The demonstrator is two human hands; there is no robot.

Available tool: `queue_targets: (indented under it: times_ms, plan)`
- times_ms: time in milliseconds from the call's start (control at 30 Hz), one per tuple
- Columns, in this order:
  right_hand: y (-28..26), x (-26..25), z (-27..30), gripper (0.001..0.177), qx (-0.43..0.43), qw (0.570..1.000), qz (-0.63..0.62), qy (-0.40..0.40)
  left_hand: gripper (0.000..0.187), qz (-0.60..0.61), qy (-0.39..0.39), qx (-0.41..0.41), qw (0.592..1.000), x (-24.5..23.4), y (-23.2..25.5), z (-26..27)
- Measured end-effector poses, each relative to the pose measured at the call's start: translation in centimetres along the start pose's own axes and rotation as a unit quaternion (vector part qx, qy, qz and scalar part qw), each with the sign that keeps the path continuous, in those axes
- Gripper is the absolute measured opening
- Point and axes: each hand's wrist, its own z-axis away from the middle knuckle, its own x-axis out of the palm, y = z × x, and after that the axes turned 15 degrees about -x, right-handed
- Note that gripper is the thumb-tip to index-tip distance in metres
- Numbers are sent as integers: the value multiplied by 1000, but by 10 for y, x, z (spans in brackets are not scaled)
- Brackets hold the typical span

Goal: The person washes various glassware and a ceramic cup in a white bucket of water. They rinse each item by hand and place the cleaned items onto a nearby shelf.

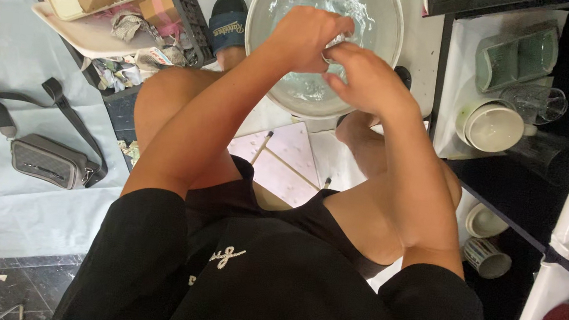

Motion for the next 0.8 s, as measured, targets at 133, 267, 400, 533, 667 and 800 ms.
queue_targets:
  times_ms: [133,267,400,533,667,800]
  plan:
    - [-9,-14,0,26,-10,1000,21,16,54,20,-40,-30,999,-4,9,-1]
    - [-17,-24,4,11,-46,990,93,94,56,35,6,1,999,-7,5,0]
    - [-7,-31,13,37,60,993,51,90,57,67,-9,-49,997,-13,-4,-2]
    - [18,-19,15,84,55,992,71,89,57,165,11,-15,986,-20,-5,-3]
    - [41,2,10,97,39,995,19,94,55,263,-7,19,965,-24,0,-2]
    - [53,17,3,93,77,986,-67,135,55,298,-29,60,952,-28,5,-3]
